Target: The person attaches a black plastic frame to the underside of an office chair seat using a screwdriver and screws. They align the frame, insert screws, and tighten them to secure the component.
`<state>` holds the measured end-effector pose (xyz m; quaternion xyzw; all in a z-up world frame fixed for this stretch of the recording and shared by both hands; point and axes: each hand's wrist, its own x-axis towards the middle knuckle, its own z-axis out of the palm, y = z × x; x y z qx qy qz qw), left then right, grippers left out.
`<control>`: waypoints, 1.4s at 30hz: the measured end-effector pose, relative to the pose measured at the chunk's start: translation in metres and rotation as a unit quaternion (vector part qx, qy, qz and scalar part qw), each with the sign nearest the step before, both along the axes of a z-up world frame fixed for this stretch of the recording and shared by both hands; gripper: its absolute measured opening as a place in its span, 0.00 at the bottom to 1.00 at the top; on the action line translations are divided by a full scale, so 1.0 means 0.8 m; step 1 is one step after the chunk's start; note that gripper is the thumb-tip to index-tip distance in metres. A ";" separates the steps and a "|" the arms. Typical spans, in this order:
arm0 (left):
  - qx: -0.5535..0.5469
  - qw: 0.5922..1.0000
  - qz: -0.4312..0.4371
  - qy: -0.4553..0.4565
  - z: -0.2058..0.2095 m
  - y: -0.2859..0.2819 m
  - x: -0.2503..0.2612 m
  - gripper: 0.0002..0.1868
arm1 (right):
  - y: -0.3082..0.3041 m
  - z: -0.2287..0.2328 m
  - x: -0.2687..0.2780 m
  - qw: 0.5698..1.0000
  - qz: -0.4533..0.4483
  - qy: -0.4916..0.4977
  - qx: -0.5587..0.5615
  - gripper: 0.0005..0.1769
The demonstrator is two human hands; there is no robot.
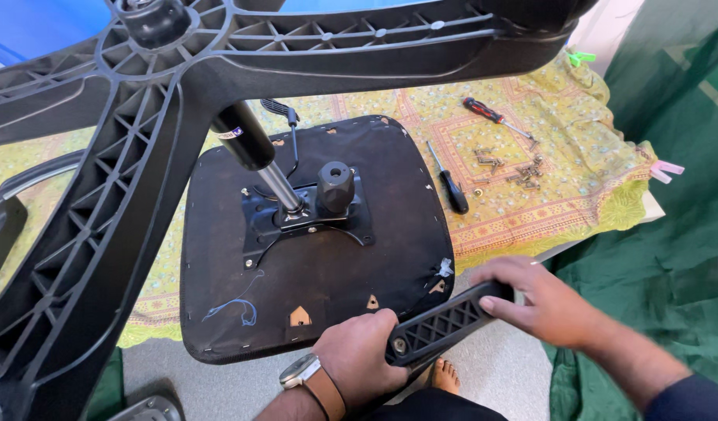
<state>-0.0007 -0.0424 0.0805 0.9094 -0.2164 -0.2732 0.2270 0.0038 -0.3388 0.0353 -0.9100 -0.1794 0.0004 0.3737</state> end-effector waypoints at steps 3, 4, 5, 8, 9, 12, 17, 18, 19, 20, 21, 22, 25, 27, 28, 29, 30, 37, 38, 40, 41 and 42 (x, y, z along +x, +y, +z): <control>0.000 1.000 -0.018 0.020 0.009 0.000 -0.005 0.18 | -0.023 0.013 0.014 0.968 0.063 0.238 -0.042 0.15; -0.010 1.000 -0.021 0.005 0.012 0.001 -0.007 0.18 | -0.030 0.017 0.015 0.951 0.062 0.297 -0.055 0.14; -0.020 0.999 -0.024 -0.010 0.014 0.003 -0.008 0.18 | -0.035 0.019 0.018 0.931 0.061 0.354 -0.068 0.13; -0.021 0.999 -0.002 -0.045 0.014 0.009 -0.002 0.15 | -0.037 0.014 0.032 0.930 0.069 0.362 0.004 0.13; -0.016 0.998 0.010 -0.055 0.012 0.011 0.001 0.14 | -0.036 0.008 0.039 0.928 0.054 0.370 0.015 0.13; -0.022 0.997 0.025 -0.063 -0.005 0.014 0.022 0.15 | -0.025 -0.018 0.058 0.919 0.027 0.388 0.057 0.13; -0.005 0.999 0.028 -0.036 -0.046 0.020 0.044 0.20 | -0.009 -0.062 0.074 0.920 0.012 0.380 0.092 0.12; 0.008 0.999 0.033 -0.022 -0.054 0.022 0.046 0.20 | -0.006 -0.068 0.075 0.925 0.010 0.372 0.084 0.11; 0.005 0.999 0.033 -0.040 -0.062 0.023 0.046 0.21 | -0.004 -0.072 0.075 0.929 0.007 0.363 0.076 0.11; 0.001 0.998 0.035 -0.058 -0.070 0.023 0.046 0.22 | -0.001 -0.075 0.076 0.933 0.007 0.355 0.066 0.10; -0.003 0.996 0.037 -0.075 -0.077 0.025 0.045 0.22 | 0.002 -0.077 0.079 0.936 0.003 0.348 0.043 0.10; -0.003 0.995 0.039 -0.094 -0.082 0.026 0.045 0.22 | 0.005 -0.078 0.081 0.940 -0.003 0.341 0.020 0.10; 0.003 0.991 0.039 -0.128 -0.095 0.027 0.048 0.22 | 0.007 -0.079 0.079 0.937 -0.017 0.348 0.031 0.11; 0.012 0.992 0.034 -0.123 -0.099 0.025 0.050 0.23 | 0.011 -0.080 0.078 0.935 -0.024 0.351 0.044 0.11; 0.011 0.992 0.037 -0.122 -0.100 0.026 0.050 0.23 | 0.013 -0.081 0.078 0.937 -0.027 0.347 0.040 0.11; 0.010 0.992 0.039 -0.120 -0.101 0.027 0.050 0.24 | 0.015 -0.081 0.078 0.938 -0.031 0.343 0.037 0.11; 0.010 0.992 0.041 -0.119 -0.102 0.028 0.050 0.24 | 0.016 -0.080 0.079 0.941 -0.030 0.336 0.027 0.11; -0.001 0.989 0.049 -0.140 -0.109 0.032 0.036 0.23 | 0.016 -0.075 0.080 0.951 -0.003 0.308 -0.031 0.13; -0.005 0.988 0.050 -0.145 -0.110 0.031 0.034 0.23 | 0.017 -0.074 0.080 0.952 0.006 0.301 -0.043 0.13; -0.017 0.986 0.054 -0.158 -0.112 0.031 0.030 0.23 | 0.019 -0.072 0.076 0.958 -0.001 0.284 -0.046 0.13; -0.026 0.984 0.058 -0.166 -0.113 0.032 0.029 0.24 | 0.020 -0.071 0.075 0.960 -0.004 0.275 -0.048 0.13; -0.034 0.983 0.059 -0.172 -0.114 0.032 0.027 0.24 | 0.021 -0.072 0.074 0.962 -0.006 0.266 -0.056 0.13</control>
